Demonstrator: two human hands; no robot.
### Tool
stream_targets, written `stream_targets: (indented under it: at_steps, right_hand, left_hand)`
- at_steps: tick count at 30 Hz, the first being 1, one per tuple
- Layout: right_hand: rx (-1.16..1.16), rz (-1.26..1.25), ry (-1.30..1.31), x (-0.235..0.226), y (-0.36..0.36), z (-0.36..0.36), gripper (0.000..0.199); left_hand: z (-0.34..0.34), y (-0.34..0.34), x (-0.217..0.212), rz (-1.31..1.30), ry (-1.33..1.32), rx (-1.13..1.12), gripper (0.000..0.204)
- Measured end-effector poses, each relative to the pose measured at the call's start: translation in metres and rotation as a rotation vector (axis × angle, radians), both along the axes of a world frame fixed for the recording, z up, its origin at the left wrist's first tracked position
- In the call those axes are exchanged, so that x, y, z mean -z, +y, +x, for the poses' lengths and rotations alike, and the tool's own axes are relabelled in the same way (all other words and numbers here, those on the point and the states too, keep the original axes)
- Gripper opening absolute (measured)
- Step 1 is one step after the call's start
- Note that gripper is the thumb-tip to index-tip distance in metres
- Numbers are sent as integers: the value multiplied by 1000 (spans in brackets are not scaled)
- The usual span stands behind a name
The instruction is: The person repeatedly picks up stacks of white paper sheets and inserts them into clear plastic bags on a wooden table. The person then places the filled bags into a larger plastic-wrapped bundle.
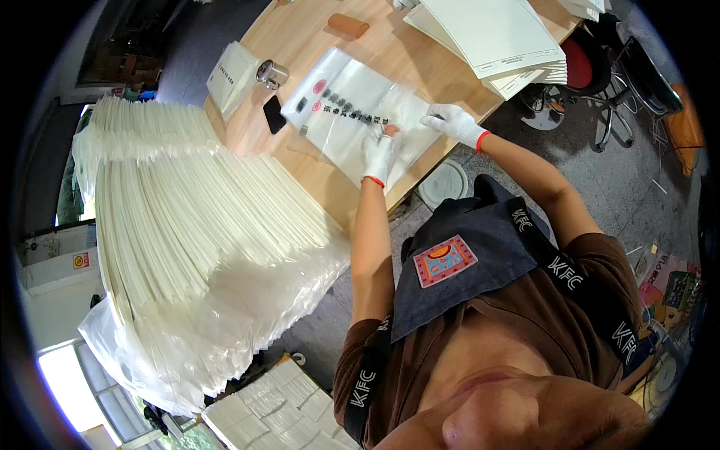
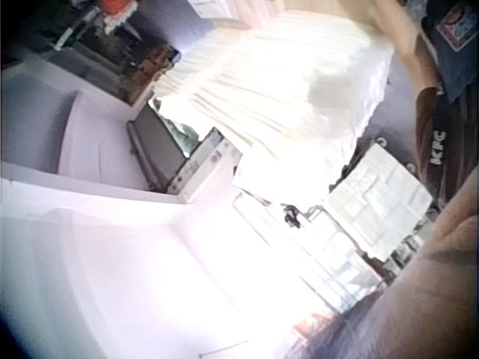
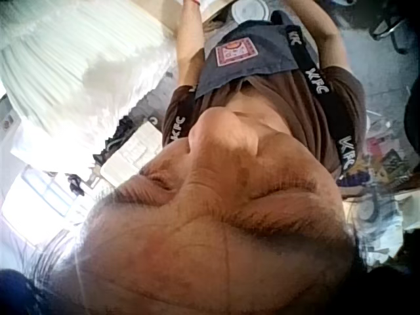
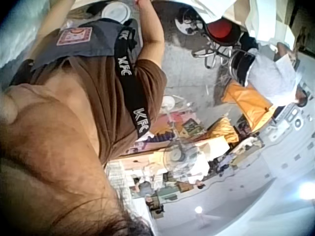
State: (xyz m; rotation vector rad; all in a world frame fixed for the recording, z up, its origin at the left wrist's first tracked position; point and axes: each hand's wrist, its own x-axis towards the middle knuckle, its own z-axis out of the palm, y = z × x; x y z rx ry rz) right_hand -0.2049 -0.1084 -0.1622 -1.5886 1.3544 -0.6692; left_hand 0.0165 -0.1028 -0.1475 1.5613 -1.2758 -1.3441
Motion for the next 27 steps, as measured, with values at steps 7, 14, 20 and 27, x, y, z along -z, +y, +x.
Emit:
stream_targets:
  at_steps: [7, 14, 20, 27]
  right_hand:
    - [10, 74, -261, -26, 7, 23, 43]
    - [-86, -280, 381, 5, 7, -19, 41]
    - [37, -665, 309, -28, 36, -35, 40]
    - [-224, -489, -34, -55, 24, 37, 33]
  left_hand:
    - [-11, 3, -3, -95, 155, 36, 23]
    - [28, -15, -16, 42, 869, -292, 15]
    - [18, 9, -37, -271, 583, -108, 20]
    - [-89, 82, -122, -789, -356, 394, 18]
